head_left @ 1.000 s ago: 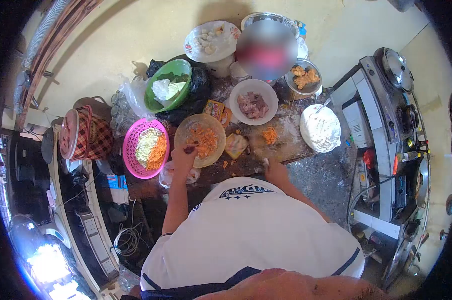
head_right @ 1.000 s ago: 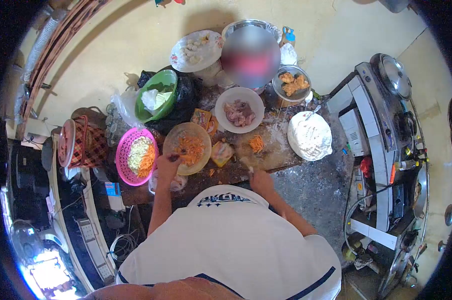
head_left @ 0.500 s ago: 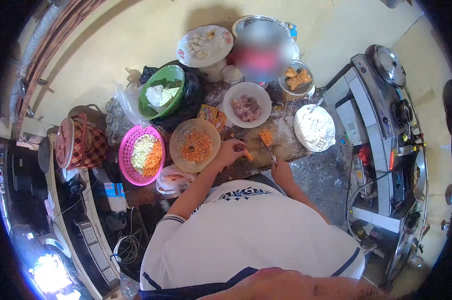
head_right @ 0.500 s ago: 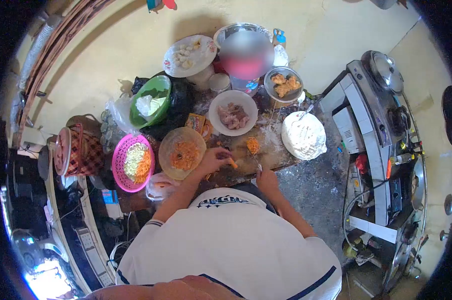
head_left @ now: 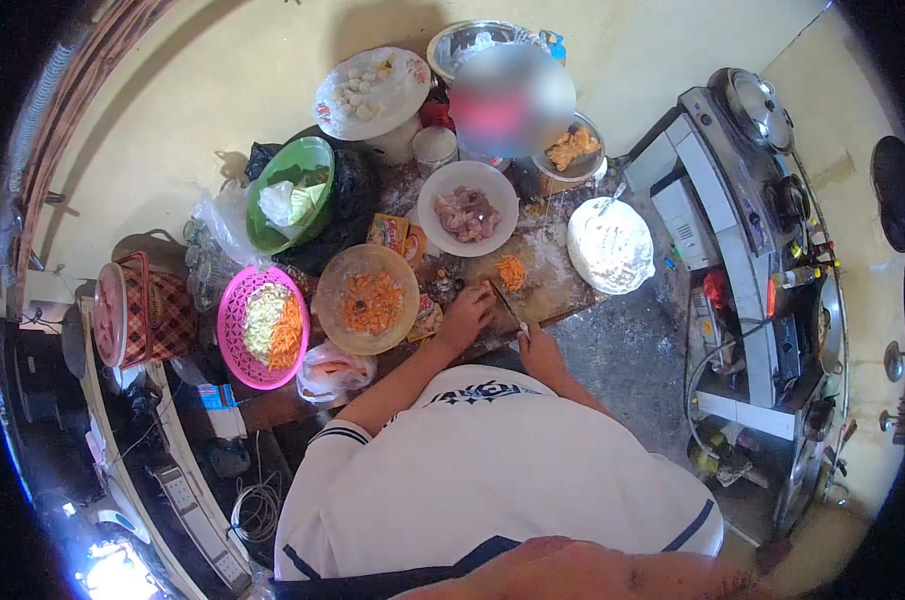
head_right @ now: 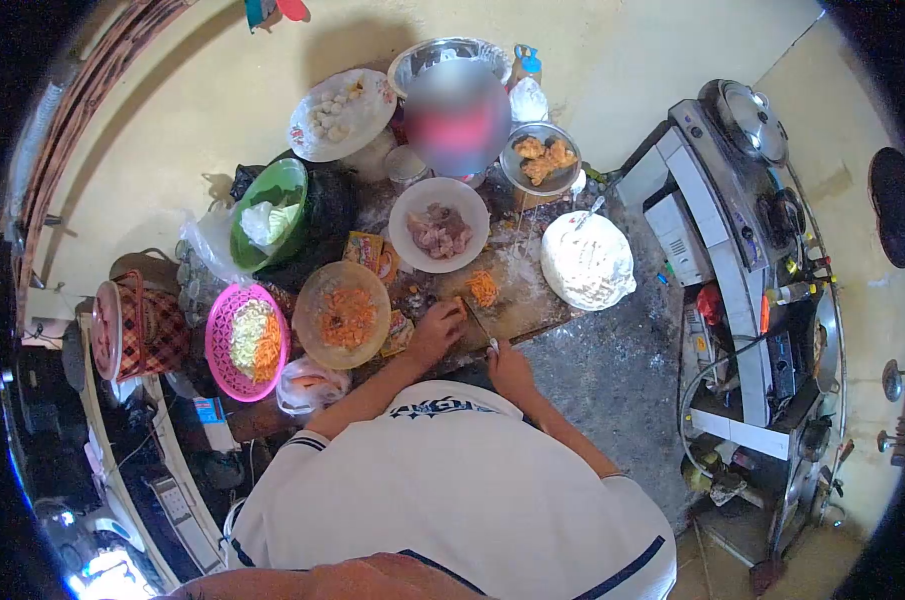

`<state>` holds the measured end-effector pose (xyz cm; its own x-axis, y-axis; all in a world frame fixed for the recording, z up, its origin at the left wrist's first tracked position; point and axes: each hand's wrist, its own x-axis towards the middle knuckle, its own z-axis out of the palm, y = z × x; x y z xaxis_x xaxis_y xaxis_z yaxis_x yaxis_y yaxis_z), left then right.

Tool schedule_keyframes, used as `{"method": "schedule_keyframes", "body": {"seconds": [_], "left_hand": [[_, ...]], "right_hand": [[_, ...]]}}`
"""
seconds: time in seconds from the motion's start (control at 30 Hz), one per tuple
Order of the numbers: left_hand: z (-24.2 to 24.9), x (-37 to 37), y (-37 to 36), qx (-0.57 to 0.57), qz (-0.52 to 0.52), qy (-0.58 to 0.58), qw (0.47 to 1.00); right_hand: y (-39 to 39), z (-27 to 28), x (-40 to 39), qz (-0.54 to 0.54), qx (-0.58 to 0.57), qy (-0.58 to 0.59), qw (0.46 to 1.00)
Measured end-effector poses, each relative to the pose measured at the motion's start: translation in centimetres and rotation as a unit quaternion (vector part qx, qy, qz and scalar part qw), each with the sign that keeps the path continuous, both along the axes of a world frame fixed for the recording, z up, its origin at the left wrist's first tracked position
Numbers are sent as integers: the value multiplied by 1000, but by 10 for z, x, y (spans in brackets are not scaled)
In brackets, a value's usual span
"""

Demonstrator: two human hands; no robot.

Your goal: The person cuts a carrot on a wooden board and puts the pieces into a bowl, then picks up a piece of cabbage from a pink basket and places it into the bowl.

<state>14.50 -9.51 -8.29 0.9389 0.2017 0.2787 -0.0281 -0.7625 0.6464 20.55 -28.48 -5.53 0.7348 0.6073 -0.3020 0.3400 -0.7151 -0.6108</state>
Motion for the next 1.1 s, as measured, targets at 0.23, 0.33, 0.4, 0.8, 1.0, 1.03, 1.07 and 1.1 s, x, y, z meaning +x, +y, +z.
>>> {"method": "schedule_keyframes", "body": {"seconds": [0.23,0.33,0.4,0.8,1.0,1.03,1.07,1.1], "left_hand": [[-18,4,6,75,-44,-20,996],[-12,4,7,76,-50,-43,995],[-9,3,6,77,-52,-46,995],[-14,6,7,68,-52,-54,995],[-5,4,3,67,-43,-52,995],[-5,4,2,62,-31,-57,996],[-6,4,2,63,-30,-58,996],[-5,4,3,62,-39,-56,996]], "right_hand": [[10,6,3,19,-13,-23,999],[12,10,2,19,-19,-30,999],[12,11,2,15,-22,-39,999],[16,20,9,38,-38,-16,998],[20,-8,10,39,-62,-29,997],[19,-2,10,45,-60,-31,997],[18,2,10,50,-56,-32,997],[16,2,9,50,-54,-34,997]]}}
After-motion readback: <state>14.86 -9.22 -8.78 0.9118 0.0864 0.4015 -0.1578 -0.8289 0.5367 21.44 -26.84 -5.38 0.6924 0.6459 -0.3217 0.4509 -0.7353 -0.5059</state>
